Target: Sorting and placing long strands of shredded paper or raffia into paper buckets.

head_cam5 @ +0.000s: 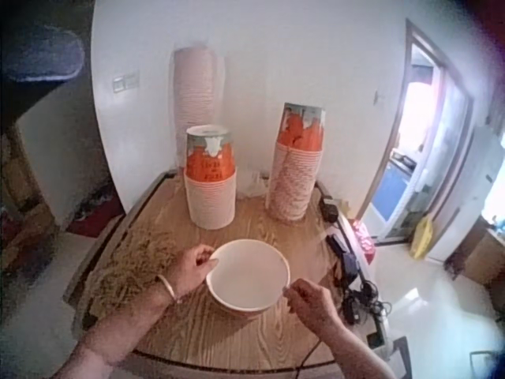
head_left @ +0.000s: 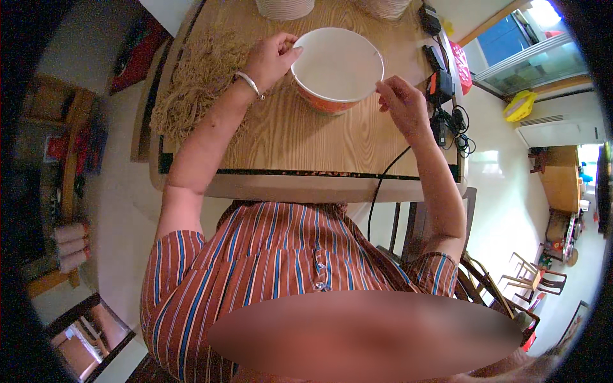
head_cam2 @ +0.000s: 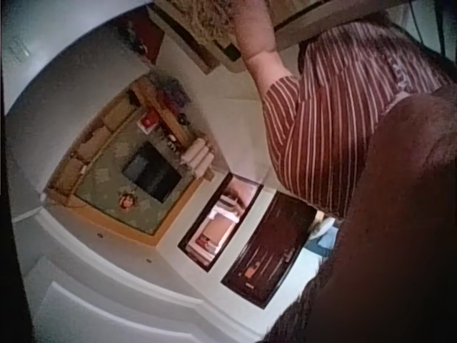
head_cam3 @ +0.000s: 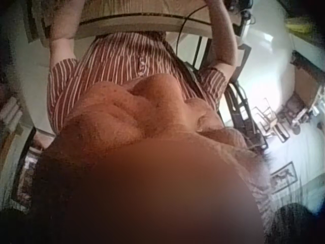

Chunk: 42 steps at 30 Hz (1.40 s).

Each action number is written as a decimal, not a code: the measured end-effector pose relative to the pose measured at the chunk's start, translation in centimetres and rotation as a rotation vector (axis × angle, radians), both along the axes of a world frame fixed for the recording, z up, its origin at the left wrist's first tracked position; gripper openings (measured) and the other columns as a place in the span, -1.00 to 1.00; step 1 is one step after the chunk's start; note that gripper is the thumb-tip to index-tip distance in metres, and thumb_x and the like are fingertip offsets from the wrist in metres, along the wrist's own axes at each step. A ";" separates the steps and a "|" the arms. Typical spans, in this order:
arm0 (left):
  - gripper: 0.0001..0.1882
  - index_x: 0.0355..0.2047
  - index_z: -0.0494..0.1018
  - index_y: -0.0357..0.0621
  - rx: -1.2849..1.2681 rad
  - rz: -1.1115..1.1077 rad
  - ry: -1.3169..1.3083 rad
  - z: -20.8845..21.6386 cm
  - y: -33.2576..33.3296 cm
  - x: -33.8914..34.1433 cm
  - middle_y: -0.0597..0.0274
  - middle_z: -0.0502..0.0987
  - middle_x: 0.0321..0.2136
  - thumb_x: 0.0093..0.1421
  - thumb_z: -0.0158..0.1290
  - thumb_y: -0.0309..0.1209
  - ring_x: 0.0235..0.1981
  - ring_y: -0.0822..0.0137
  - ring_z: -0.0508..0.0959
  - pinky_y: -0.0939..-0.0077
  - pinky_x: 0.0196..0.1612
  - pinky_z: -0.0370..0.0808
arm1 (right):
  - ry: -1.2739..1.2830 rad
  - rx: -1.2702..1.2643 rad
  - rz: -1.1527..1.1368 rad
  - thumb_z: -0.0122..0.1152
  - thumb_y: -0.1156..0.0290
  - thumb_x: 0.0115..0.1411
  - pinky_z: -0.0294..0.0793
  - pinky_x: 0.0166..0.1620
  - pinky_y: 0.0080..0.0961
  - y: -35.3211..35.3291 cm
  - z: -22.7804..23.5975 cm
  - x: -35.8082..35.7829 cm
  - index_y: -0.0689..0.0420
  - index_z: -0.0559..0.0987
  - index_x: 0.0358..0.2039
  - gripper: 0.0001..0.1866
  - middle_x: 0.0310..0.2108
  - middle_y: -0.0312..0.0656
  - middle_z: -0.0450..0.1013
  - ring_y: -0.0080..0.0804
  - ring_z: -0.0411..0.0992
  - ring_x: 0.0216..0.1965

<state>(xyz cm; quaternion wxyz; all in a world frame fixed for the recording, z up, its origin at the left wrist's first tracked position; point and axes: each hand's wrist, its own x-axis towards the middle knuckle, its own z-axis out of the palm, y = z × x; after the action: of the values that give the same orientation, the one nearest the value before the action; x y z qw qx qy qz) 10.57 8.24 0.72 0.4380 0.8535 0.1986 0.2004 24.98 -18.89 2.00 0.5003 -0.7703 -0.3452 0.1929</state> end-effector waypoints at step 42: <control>-0.71 -0.21 0.50 -0.11 1.064 -0.338 -0.321 1.4 -4.2 -5.8 0.26 0.51 -0.21 -0.01 0.16 -0.50 0.00 0.21 0.47 0.12 0.17 0.38 | -0.489 -0.093 0.245 0.16 0.55 0.07 0.48 -0.20 -0.22 -0.9 2.7 -1.3 0.05 0.45 -0.26 -0.80 -0.23 -0.08 0.37 -0.05 0.46 -0.22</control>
<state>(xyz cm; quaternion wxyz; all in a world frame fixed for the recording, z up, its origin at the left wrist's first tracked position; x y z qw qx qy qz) 4.82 4.00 2.15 -0.0005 0.9351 -0.1373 0.3267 23.66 -19.77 4.73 0.3392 -0.7686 -0.5371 0.0759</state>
